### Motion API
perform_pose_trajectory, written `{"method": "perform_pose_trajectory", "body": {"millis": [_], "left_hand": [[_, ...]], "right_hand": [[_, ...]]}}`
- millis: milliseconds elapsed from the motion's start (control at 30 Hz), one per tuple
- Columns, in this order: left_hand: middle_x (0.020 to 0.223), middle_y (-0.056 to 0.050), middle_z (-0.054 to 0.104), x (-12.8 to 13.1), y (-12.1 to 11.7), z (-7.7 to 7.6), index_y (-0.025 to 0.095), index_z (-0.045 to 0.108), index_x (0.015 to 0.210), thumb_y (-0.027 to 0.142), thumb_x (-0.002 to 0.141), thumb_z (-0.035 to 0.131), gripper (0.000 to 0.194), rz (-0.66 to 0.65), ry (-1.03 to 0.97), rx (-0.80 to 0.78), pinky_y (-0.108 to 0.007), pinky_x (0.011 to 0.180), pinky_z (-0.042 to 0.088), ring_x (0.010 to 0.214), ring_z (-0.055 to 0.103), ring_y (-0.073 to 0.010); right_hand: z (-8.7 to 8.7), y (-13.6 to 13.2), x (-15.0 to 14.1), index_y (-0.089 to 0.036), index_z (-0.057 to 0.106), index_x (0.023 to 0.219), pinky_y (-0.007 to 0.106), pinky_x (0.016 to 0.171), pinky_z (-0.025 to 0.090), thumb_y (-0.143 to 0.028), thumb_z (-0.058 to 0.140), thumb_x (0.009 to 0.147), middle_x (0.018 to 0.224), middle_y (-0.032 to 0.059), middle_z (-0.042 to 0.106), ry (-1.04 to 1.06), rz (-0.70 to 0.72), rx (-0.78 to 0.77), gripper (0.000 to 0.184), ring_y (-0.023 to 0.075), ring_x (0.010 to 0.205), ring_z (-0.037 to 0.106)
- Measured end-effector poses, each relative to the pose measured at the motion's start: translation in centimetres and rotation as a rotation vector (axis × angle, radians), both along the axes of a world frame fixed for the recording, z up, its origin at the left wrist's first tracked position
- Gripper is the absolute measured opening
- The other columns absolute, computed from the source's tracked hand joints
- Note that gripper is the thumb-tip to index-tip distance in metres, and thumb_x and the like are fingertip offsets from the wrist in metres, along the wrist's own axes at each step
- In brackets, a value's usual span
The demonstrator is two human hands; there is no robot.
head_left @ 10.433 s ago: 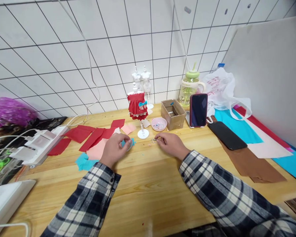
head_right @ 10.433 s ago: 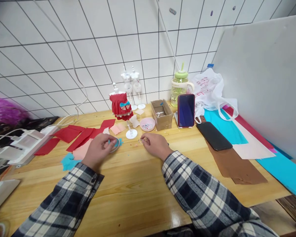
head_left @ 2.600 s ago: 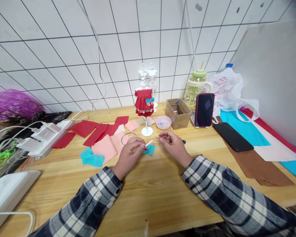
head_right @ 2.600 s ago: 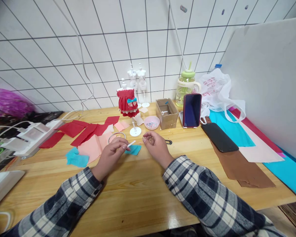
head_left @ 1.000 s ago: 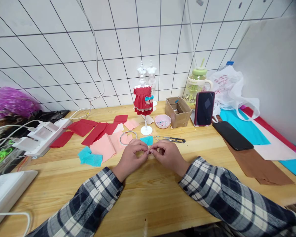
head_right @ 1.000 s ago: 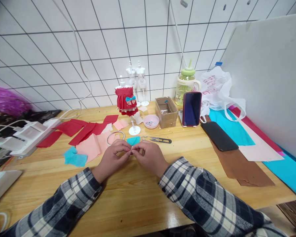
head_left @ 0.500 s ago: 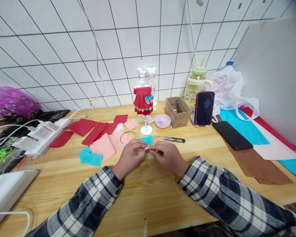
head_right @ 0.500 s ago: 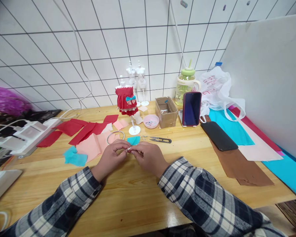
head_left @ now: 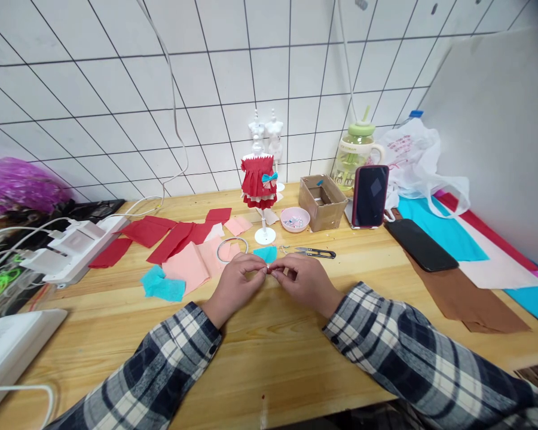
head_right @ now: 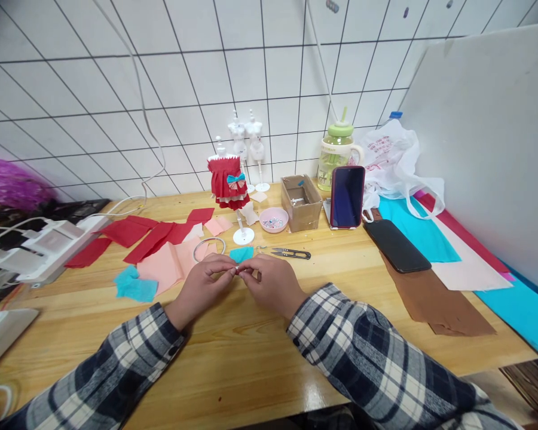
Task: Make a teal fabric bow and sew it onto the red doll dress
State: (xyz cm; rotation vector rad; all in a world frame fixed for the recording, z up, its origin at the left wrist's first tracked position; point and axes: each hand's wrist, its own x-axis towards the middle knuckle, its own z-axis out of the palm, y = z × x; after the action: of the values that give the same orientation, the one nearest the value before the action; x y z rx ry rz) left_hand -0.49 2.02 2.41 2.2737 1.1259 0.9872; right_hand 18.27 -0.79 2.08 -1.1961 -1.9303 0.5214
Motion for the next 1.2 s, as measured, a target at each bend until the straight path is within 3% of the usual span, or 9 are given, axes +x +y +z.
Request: {"method": "perform_pose_trajectory", "body": {"millis": [533, 867, 1200], "left_hand": [[0.085, -0.005, 0.072, 0.3, -0.5, 0.1, 0.02, 0.072, 0.077, 0.02, 0.081, 0.061, 0.012, -0.06, 0.053, 0.064, -0.034, 0.076, 0.048, 0.079, 0.063, -0.0182], [0.091, -0.007, 0.075, -0.2, -0.5, 0.7, 0.019, 0.071, 0.076, 0.018, 0.082, 0.057, 0.016, -0.11, -0.194, -0.233, -0.033, 0.088, 0.051, 0.092, 0.067, -0.0198], [0.098, -0.01, 0.075, -0.8, -0.4, 0.7, 0.017, 0.071, 0.076, 0.03, 0.085, 0.061, 0.019, -0.111, -0.424, -0.413, -0.035, 0.089, 0.052, 0.096, 0.068, -0.022]], "right_hand": [[-0.1, 0.1, -0.2, -0.02, 0.068, 0.081, 0.025, 0.061, 0.041, -0.021, 0.064, 0.078, 0.069, -0.0016, 0.066, 0.068, -0.036, -0.07, 0.005, 0.0112, 0.057, 0.054], [-0.6, 1.4, 0.3, -0.019, 0.059, 0.072, 0.021, 0.05, 0.036, -0.024, 0.056, 0.074, 0.057, -0.0045, 0.055, 0.21, -0.164, -0.318, 0.007, 0.0096, 0.05, 0.047], [-1.1, 2.8, 1.8, -0.017, 0.063, 0.074, 0.023, 0.055, 0.037, -0.032, 0.056, 0.075, 0.066, -0.0008, 0.06, 0.176, -0.31, -0.298, 0.016, 0.0116, 0.057, 0.05]]}}
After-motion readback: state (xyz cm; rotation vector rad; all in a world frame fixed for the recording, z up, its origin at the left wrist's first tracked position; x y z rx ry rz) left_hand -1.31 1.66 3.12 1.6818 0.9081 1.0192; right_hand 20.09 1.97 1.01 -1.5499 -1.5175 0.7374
